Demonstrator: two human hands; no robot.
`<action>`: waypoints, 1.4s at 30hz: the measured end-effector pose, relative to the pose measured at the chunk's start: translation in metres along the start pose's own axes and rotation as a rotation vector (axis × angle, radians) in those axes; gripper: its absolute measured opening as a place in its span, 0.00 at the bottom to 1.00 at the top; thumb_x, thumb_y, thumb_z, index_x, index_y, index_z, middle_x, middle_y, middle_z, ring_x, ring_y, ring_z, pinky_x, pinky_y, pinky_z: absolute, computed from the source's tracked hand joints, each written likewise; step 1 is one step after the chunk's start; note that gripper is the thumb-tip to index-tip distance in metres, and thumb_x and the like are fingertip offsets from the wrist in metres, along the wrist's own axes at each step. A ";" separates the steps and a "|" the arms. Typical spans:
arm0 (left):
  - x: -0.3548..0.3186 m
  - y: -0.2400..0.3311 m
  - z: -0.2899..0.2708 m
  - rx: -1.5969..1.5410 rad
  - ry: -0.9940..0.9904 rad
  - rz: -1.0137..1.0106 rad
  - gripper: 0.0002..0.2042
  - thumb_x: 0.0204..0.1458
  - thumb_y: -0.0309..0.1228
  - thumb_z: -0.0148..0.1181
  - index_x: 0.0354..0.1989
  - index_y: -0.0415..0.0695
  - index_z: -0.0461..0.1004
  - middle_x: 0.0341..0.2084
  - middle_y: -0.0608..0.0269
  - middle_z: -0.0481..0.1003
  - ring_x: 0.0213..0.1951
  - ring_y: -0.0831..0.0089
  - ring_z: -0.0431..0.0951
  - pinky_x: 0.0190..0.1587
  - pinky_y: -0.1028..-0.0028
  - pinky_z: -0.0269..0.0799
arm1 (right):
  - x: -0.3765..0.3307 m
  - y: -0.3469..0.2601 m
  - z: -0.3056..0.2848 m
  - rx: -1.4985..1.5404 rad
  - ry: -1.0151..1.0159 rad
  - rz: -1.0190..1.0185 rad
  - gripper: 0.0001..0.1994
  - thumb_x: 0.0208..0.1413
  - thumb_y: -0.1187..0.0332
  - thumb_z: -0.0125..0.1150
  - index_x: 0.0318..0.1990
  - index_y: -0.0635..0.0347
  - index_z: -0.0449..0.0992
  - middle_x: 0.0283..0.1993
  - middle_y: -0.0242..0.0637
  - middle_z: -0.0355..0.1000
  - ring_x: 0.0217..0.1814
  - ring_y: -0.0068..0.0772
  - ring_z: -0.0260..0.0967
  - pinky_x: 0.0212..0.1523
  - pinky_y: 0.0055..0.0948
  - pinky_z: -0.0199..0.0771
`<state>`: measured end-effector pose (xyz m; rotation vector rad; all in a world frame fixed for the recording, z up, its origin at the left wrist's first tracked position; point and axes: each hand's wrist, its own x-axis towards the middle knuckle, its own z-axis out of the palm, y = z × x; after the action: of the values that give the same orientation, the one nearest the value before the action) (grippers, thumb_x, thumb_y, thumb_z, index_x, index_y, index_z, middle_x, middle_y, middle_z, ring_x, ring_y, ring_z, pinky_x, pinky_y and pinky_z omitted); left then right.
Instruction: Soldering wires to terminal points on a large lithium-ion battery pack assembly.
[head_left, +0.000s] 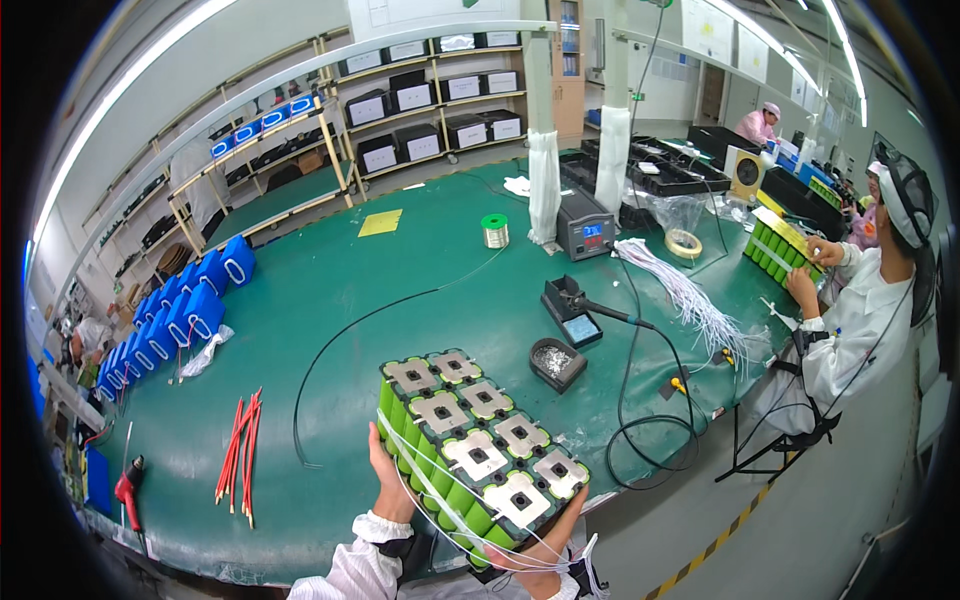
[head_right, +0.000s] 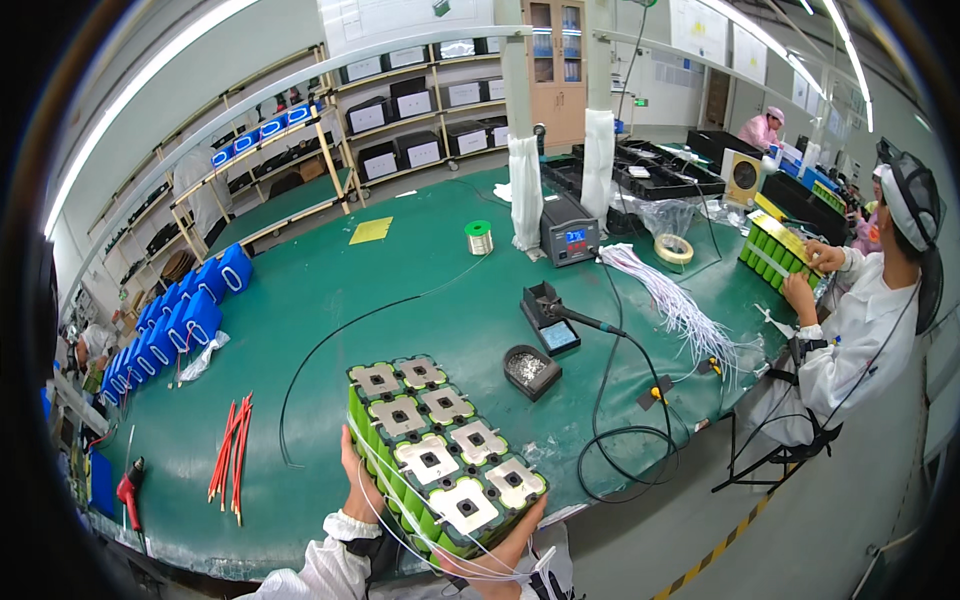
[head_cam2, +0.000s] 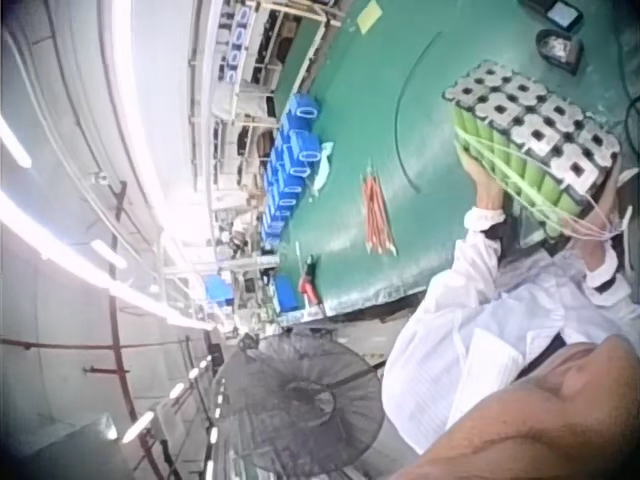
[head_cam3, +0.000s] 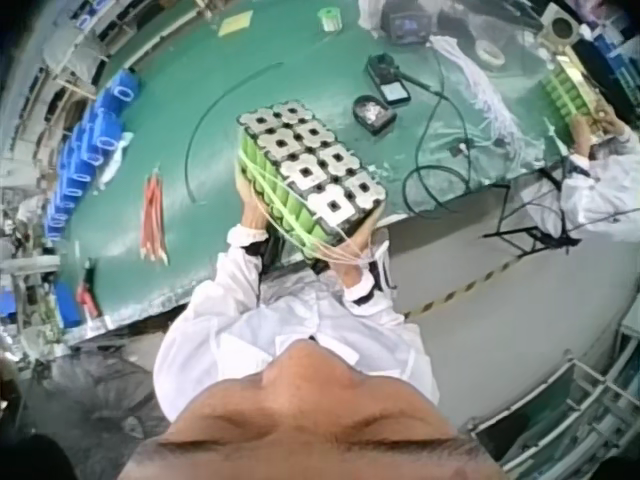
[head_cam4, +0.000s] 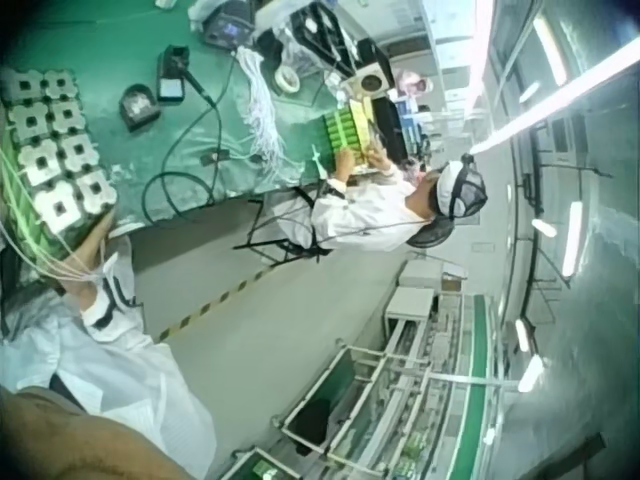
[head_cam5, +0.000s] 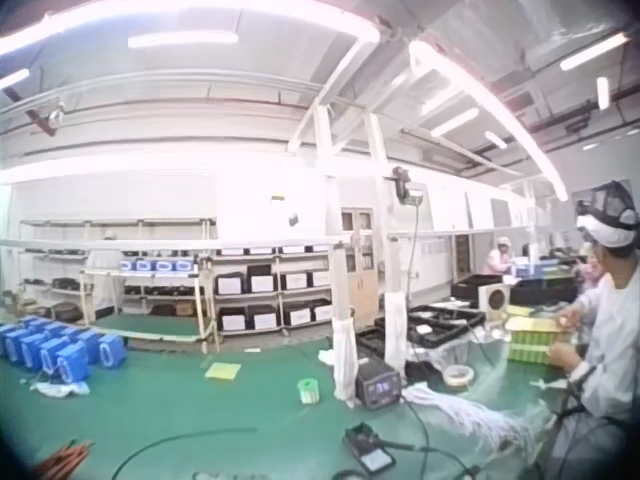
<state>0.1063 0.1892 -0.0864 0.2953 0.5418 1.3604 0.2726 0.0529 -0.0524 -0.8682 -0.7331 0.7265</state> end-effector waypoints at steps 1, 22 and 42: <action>0.003 -0.001 -0.004 0.011 0.017 -0.023 0.31 0.56 0.57 0.41 0.58 0.44 0.65 0.51 0.54 0.72 0.48 0.55 0.75 0.52 0.57 0.70 | -0.001 0.001 -0.001 -0.002 0.001 0.000 0.67 0.27 0.56 0.78 0.68 0.66 0.28 0.66 0.48 0.46 0.68 0.45 0.46 0.66 0.41 0.48; 0.021 0.062 -0.056 0.794 0.124 0.278 0.23 0.64 0.42 0.39 0.47 0.33 0.72 0.45 0.59 0.74 0.46 0.74 0.71 0.54 0.73 0.61 | -0.047 0.031 0.022 -0.414 -0.091 -0.129 0.66 0.26 0.39 0.73 0.70 0.47 0.32 0.68 0.42 0.43 0.69 0.49 0.44 0.62 0.52 0.52; 0.061 0.079 -0.060 0.743 0.000 -0.072 0.23 0.63 0.43 0.38 0.54 0.35 0.68 0.52 0.59 0.71 0.53 0.72 0.67 0.58 0.70 0.56 | -0.075 0.063 0.046 -0.536 -0.212 -0.113 0.58 0.41 0.47 0.69 0.69 0.54 0.31 0.70 0.47 0.37 0.69 0.55 0.42 0.64 0.54 0.50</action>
<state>0.0145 0.2583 -0.1093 0.8671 1.0397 1.0449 0.1791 0.0396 -0.1057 -1.2321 -1.1877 0.5294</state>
